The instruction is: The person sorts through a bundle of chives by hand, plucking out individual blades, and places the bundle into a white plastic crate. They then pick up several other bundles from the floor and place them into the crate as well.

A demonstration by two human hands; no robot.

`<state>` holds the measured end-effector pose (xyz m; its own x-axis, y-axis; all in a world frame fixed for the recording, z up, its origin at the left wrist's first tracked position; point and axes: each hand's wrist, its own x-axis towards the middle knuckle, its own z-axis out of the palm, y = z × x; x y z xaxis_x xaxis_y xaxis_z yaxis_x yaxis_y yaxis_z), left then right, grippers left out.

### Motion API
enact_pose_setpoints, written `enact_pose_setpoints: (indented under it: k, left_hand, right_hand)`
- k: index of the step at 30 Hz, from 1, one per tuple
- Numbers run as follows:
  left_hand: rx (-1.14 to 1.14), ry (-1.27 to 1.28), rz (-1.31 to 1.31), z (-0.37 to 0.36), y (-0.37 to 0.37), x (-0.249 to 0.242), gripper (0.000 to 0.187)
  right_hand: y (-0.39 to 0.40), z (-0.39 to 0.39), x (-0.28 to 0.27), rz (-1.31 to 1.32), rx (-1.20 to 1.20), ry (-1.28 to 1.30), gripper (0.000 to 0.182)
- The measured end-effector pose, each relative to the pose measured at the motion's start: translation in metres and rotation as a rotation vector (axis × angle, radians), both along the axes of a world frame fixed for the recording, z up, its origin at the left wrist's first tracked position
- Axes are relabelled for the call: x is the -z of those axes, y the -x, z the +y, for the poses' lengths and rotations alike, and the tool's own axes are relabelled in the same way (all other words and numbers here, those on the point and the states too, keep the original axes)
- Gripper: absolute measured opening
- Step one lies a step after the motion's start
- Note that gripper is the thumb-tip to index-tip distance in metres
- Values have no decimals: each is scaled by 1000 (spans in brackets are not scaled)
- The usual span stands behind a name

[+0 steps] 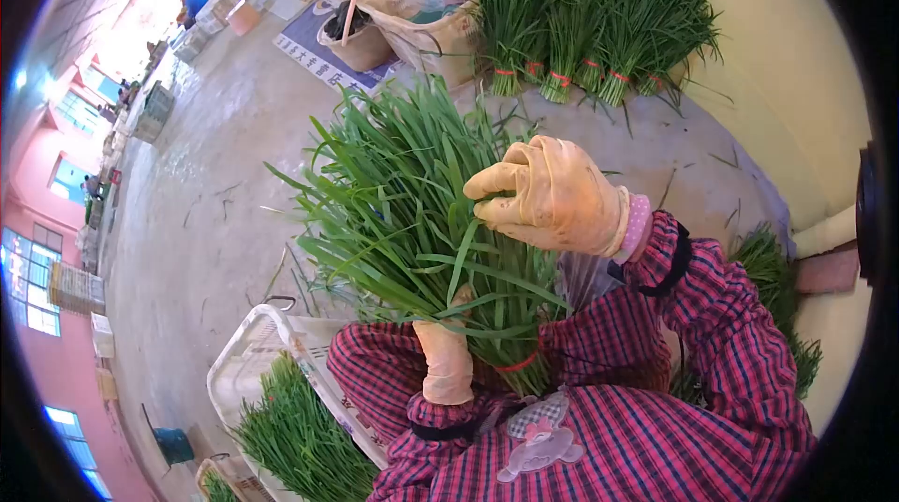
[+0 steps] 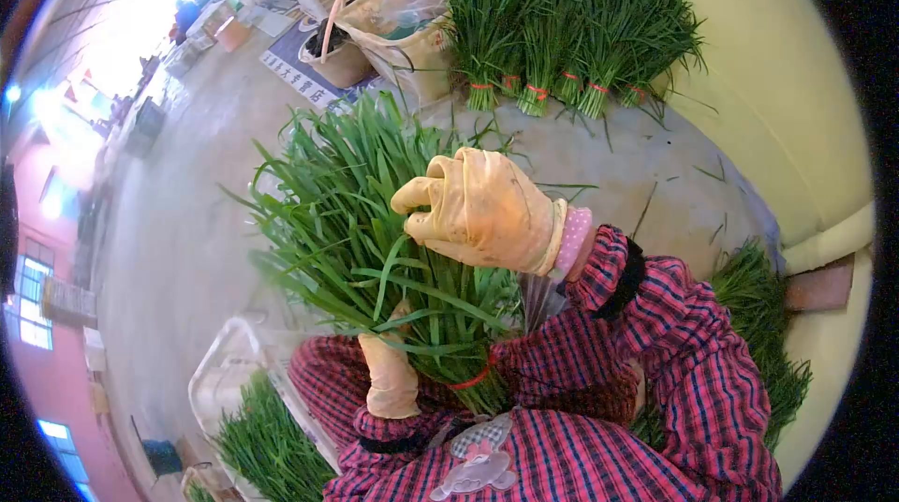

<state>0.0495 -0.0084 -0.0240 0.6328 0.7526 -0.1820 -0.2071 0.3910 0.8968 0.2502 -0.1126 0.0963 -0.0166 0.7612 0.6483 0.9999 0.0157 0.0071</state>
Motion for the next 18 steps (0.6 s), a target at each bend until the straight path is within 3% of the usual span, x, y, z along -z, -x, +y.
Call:
enact_pose_setpoints:
  k: [6,9,16,18]
  left_hand:
    - [-115,48,85,-13,-10,-35,18]
    - [-60,-42,120,-8,-7,-24,18]
    - [-7,25,165,-4,-3,-20,25]
    - [-16,14,117,-3,-4,-14,30]
  right_hand:
    - [-8,-4,-6,-90,-47,-30,8]
    - [-13,-6,-7,-77,-95,-51,7]
    - [-24,-8,-9,-98,-118,31,5]
    - [-40,-12,-15,-88,-7,-62,7]
